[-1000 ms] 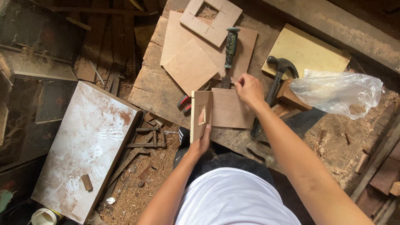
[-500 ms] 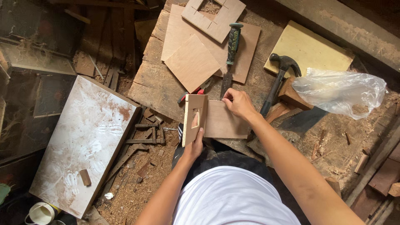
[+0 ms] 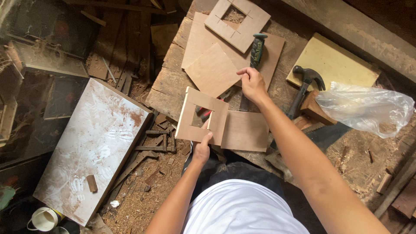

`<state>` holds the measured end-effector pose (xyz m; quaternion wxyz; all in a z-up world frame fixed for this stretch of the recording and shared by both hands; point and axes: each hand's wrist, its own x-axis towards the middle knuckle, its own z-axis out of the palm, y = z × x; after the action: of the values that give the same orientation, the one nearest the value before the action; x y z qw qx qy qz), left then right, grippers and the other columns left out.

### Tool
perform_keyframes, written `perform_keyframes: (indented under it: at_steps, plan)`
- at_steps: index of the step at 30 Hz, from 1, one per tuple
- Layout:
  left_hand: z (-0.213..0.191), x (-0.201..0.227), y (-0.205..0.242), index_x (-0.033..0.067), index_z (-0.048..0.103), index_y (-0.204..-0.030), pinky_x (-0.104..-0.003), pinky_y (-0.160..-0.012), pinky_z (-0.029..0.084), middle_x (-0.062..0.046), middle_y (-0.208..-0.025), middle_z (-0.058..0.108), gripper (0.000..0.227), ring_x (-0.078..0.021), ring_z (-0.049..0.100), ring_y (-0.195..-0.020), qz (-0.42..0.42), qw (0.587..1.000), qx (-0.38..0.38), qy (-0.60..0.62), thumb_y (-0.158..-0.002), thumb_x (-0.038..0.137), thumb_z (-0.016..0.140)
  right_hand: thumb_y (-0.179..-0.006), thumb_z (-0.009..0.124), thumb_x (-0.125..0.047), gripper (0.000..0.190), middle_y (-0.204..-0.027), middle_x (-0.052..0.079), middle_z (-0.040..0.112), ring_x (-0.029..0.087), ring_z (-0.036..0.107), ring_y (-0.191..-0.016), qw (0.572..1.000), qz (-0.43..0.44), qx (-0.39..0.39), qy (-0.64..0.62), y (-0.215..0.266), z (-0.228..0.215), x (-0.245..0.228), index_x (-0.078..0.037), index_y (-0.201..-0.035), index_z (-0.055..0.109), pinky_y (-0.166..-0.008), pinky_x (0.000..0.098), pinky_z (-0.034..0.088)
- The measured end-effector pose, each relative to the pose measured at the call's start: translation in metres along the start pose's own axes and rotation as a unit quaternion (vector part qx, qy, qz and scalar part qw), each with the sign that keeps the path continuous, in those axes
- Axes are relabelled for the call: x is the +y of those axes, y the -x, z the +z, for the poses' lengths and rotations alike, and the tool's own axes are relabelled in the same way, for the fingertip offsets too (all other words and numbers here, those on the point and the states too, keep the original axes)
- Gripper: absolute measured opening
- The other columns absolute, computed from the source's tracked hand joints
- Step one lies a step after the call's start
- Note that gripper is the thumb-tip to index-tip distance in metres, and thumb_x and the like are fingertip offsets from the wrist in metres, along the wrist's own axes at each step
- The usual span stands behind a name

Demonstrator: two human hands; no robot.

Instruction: The person assembles a small wooden frame by hand, fitting together a square frame with a central cutout and a solid square panel. They repeatedly align, insert, and adjust the pieces to check fit, then separate them again.

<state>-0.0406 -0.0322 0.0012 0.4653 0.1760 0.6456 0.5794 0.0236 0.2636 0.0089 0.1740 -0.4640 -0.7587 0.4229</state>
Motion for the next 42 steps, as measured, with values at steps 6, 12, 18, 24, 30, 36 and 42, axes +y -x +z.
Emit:
perform_keyframes:
  at_steps: [6, 12, 18, 24, 30, 36, 42]
  plan:
    - [-0.023, 0.02, -0.031, -0.003, 0.051, -0.146, -0.034, -0.114, 0.034, -0.017, -0.138, 0.06, 0.055, -0.0253, 0.052, -0.131, -0.029, 0.994, 0.0, 0.101, -0.095, 0.019, 0.049, -0.09, 0.072, -0.023, 0.037, -0.113, 0.015, 0.065, 0.033, 0.062, -0.106, 0.984, -0.099, -0.005, 0.145, -0.038, 0.012, -0.032, -0.003, -0.121, 0.066, -0.093, 0.042, 0.05]
    - [-0.043, 0.039, -0.082, -0.0051, 0.051, -0.143, -0.034, -0.121, 0.025, -0.007, -0.16, 0.036, 0.054, -0.0194, 0.037, -0.146, -0.032, 0.99, -0.01, 0.136, -0.096, 0.022, 0.054, -0.09, 0.076, -0.029, 0.054, -0.125, 0.023, 0.054, 0.04, 0.051, -0.121, 0.958, -0.102, -0.026, 0.267, -0.087, 0.032, -0.063, 0.004, -0.128, 0.058, -0.101, 0.0492, 0.044]
    - [-0.051, 0.044, -0.132, -0.0052, 0.055, -0.139, -0.035, -0.119, 0.032, -0.008, -0.158, 0.041, 0.049, -0.0214, 0.042, -0.143, -0.075, 0.982, -0.049, 0.168, -0.095, 0.016, 0.055, -0.083, 0.081, -0.031, 0.057, -0.123, 0.022, 0.052, 0.039, 0.05, -0.117, 0.937, -0.081, -0.014, 0.34, -0.132, 0.039, -0.056, 0.003, -0.123, 0.059, -0.095, 0.053, 0.043]
    - [-0.053, 0.049, -0.159, -0.0037, 0.053, -0.142, -0.035, -0.114, 0.037, -0.014, -0.14, 0.06, 0.051, -0.0226, 0.054, -0.133, -0.151, 0.957, -0.052, 0.242, -0.094, 0.013, 0.055, -0.084, 0.083, -0.035, 0.056, -0.122, 0.016, 0.054, 0.034, 0.051, -0.119, 0.924, -0.092, -0.043, 0.369, -0.146, 0.029, -0.052, -0.003, -0.125, 0.061, -0.098, 0.0503, 0.043]
    - [-0.051, 0.075, -0.148, 0.001, 0.052, -0.145, -0.033, -0.111, 0.039, -0.011, -0.136, 0.061, 0.052, -0.0197, 0.055, -0.127, -0.119, 0.982, -0.059, 0.132, -0.096, 0.018, 0.059, -0.08, 0.084, -0.032, 0.047, -0.106, 0.012, 0.06, 0.029, 0.06, -0.104, 0.965, -0.157, -0.032, 0.205, -0.129, 0.008, -0.09, -0.008, -0.116, 0.068, -0.087, 0.0473, 0.045]
    - [-0.046, 0.095, -0.123, 0.001, 0.054, -0.143, -0.035, -0.112, 0.039, -0.012, -0.136, 0.061, 0.05, -0.0202, 0.054, -0.128, -0.091, 0.989, -0.077, 0.09, -0.097, 0.02, 0.061, -0.082, 0.077, -0.036, 0.037, -0.091, 0.006, 0.057, 0.02, 0.059, -0.086, 0.991, -0.119, -0.065, -0.009, -0.089, -0.031, -0.106, -0.008, -0.106, 0.073, -0.078, 0.0392, 0.05]
    - [-0.032, 0.097, -0.084, 0.0007, 0.055, -0.145, -0.037, -0.112, 0.04, -0.007, -0.14, 0.054, 0.054, -0.0206, 0.052, -0.131, -0.123, 0.98, -0.09, 0.132, -0.095, 0.02, 0.063, -0.099, 0.058, -0.038, 0.042, -0.094, 0.004, 0.058, 0.016, 0.056, -0.088, 0.988, -0.084, -0.083, -0.099, -0.01, -0.079, -0.027, 0.003, -0.095, 0.065, -0.08, 0.0329, 0.046]
